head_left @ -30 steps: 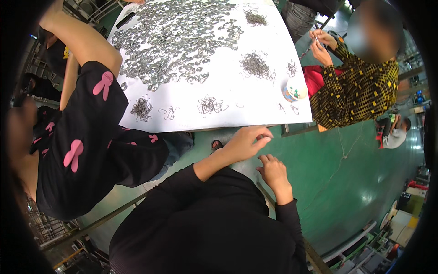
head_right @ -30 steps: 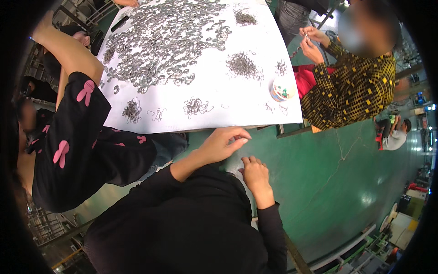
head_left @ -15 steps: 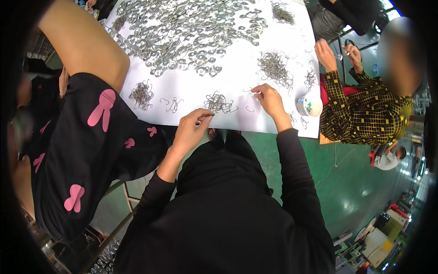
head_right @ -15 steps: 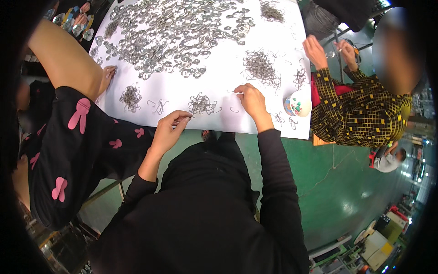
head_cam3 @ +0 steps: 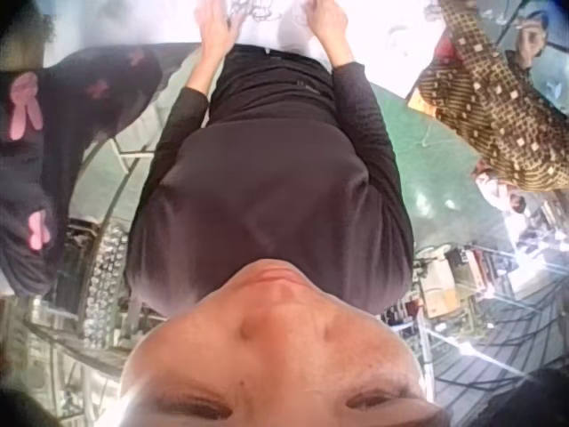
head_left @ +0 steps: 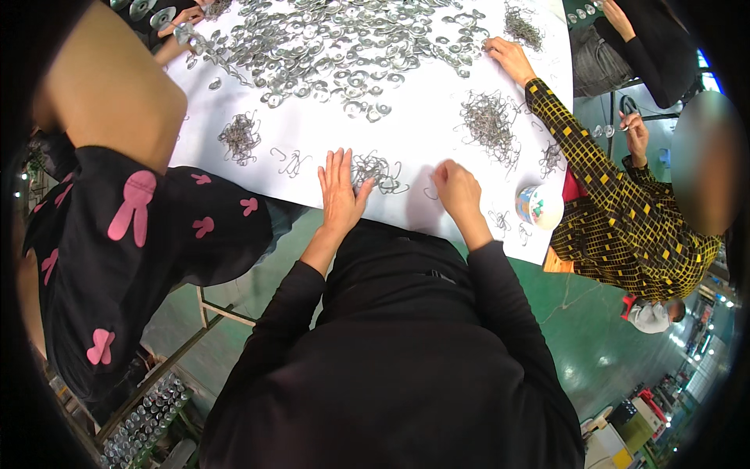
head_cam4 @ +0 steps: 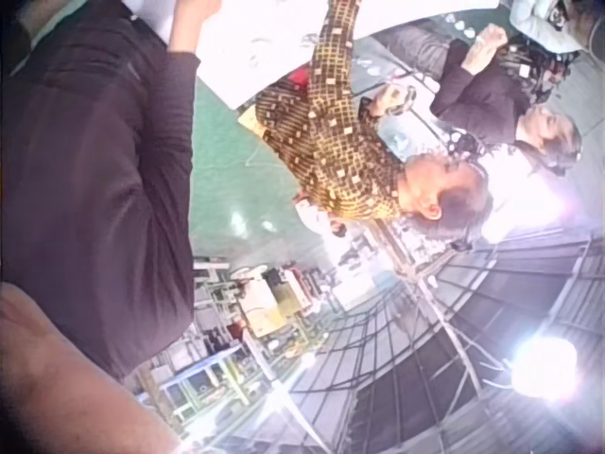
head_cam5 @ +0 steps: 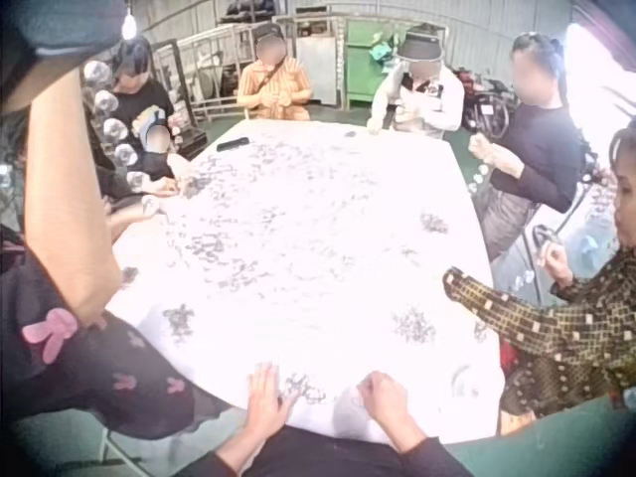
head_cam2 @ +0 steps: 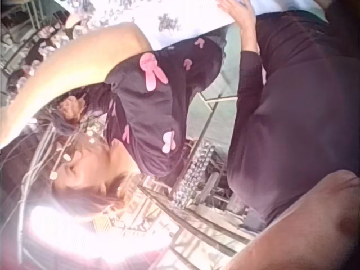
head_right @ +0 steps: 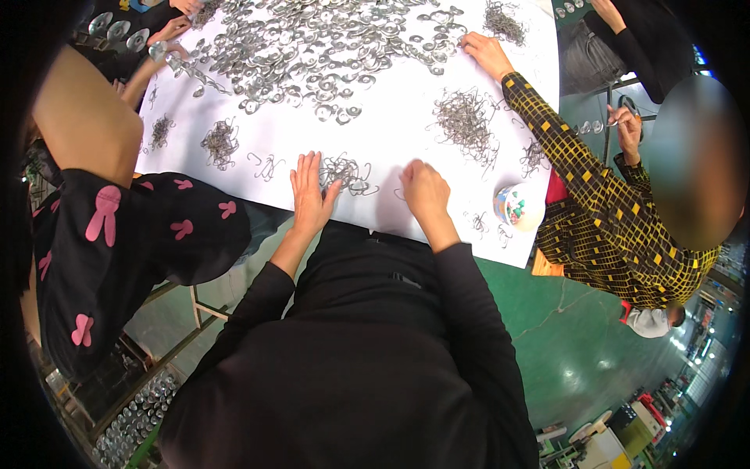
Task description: The person repeatedly picks small metal discs and wire loops from a table, attaches the loops to the discs by hand, and places the assembled units onto a nearby rack. The process is repeated continuously with coworkers also assembling at the same table.
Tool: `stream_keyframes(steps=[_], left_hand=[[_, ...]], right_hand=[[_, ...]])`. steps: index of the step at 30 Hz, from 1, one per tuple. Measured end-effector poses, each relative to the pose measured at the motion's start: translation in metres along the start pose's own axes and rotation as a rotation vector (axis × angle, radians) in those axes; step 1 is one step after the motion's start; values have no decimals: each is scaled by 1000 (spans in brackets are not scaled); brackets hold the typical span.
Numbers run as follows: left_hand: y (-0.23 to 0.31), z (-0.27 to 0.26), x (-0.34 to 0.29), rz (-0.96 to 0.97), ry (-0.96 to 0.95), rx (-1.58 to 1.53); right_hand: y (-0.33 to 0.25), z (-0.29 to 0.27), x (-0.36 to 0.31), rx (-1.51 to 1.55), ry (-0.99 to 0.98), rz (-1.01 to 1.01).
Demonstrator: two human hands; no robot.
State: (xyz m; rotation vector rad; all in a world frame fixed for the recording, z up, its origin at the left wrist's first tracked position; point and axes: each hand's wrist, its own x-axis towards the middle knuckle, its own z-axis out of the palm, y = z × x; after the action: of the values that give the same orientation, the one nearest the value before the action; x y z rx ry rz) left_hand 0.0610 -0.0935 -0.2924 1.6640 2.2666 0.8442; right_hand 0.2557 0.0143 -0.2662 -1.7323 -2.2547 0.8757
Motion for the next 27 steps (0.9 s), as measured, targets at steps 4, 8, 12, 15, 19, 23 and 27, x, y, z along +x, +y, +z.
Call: stream_keyframes(steps=[4,8,12,15,19,23,27], left_hand=[[12,14,19,115,-141,-66],[27,14,27,289,-290,54],[28,12,27,261,-298,80],[31,14,29,243,-273,52],[28,14,29,227,-228,-3],[28,14,30,224,-198,-31],[30,14,31,197,-194,-41]], right_hand=[[21,10,-14,141,-189,-28],[9,7,20,257,-36,-241],[29,-48,82,-185,464,-61],[41,-47,96,-402,411,46],[34,-49,93,-65,139,-121],[21,-81,84,231,330,-235],[43,-90,90,94,245,-78]])
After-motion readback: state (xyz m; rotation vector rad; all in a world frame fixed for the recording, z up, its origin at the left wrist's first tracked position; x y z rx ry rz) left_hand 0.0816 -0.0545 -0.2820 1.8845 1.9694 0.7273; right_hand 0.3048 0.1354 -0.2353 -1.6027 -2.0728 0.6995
